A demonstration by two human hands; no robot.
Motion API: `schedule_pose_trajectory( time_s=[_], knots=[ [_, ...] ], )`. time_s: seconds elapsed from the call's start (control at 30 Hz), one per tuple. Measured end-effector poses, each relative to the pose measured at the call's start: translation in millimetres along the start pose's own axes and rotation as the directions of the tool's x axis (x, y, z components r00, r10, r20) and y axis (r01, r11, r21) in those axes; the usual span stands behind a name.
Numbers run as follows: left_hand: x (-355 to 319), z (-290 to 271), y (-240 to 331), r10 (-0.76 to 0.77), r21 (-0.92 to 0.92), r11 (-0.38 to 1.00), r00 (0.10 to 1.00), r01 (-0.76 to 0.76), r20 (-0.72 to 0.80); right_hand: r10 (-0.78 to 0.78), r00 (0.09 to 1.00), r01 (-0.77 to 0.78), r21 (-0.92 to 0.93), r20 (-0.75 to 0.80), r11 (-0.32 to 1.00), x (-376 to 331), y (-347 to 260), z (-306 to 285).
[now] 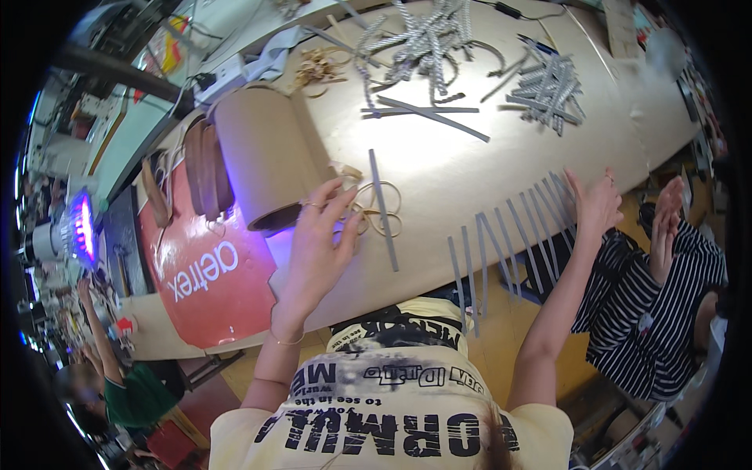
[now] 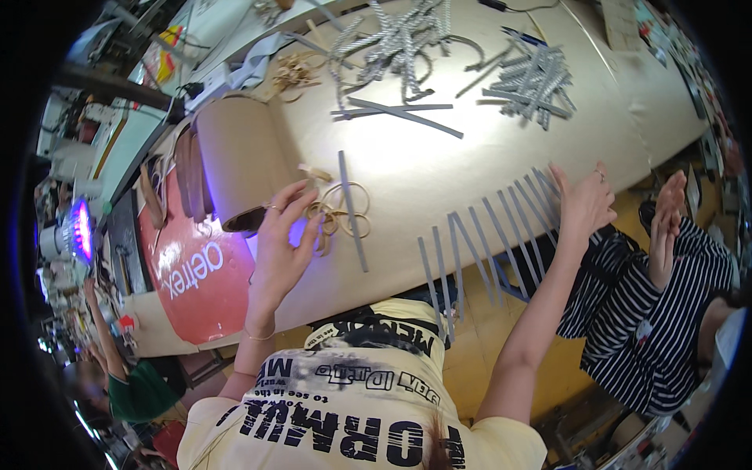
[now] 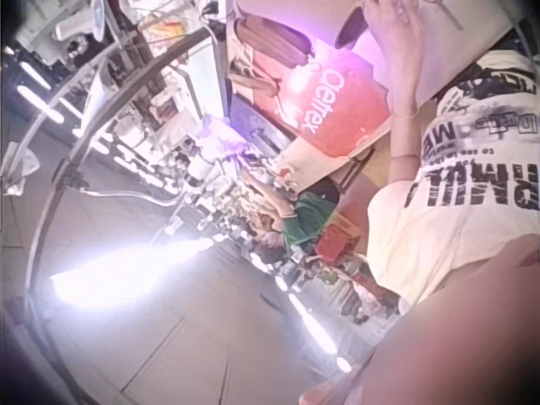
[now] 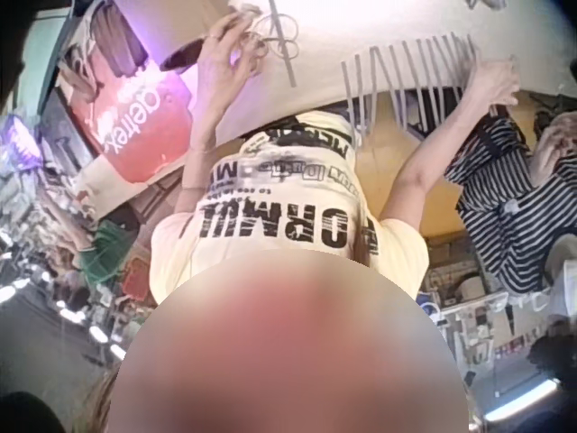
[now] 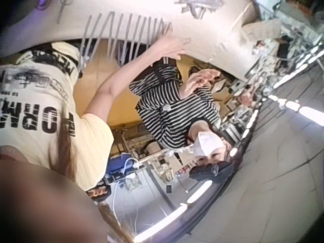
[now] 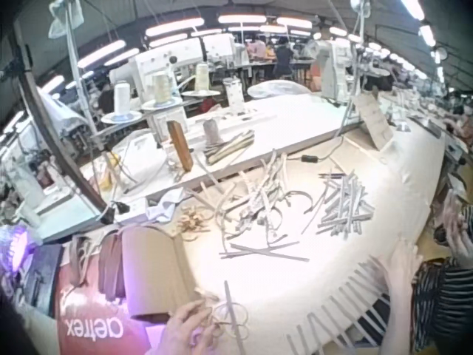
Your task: The person gathers thin strips of material from a table, separates them, and bends them into curved shapes. They place the formed pieces on the table and continue handling additional strips. Another person works nearby at the same table.
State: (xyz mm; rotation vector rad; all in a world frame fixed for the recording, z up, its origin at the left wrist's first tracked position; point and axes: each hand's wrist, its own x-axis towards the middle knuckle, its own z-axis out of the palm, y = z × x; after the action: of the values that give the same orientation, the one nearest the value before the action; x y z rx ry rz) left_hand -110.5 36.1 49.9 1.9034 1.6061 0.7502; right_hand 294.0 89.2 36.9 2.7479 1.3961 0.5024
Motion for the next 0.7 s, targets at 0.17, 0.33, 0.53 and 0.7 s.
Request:
schedule_pose_trajectory(
  time_s=[0.17, 0.33, 0.53, 0.7],
  knots=[
    [6.1, 15.3, -8.5, 0.095, 0.072, 0.993, 0.995, -0.094, -0.015, -0.312, 0.947, 0.19, 0.662, 0.07, 0.725, -65.4, -67.5, -39.7],
    [14.7, 32.3, -21.4, 0.184, 0.182, 0.966, 0.983, -0.184, 0.016, -0.671, 0.713, 0.271, 0.803, 0.203, 0.531, -133.3, -162.2, -60.1],
    [6.9, 48.7, -39.3, 0.163, 0.275, 0.945, 0.984, -0.176, 0.068, -0.711, 0.59, 0.238, 0.759, 0.383, 0.606, -141.5, -192.7, -58.7],
    [9.5, 49.7, -31.0, 0.109, 0.263, 0.958, 0.994, -0.114, 0.031, -0.604, 0.789, 0.117, 0.939, 0.109, 0.322, -124.9, -164.8, -77.2]
  ],
)
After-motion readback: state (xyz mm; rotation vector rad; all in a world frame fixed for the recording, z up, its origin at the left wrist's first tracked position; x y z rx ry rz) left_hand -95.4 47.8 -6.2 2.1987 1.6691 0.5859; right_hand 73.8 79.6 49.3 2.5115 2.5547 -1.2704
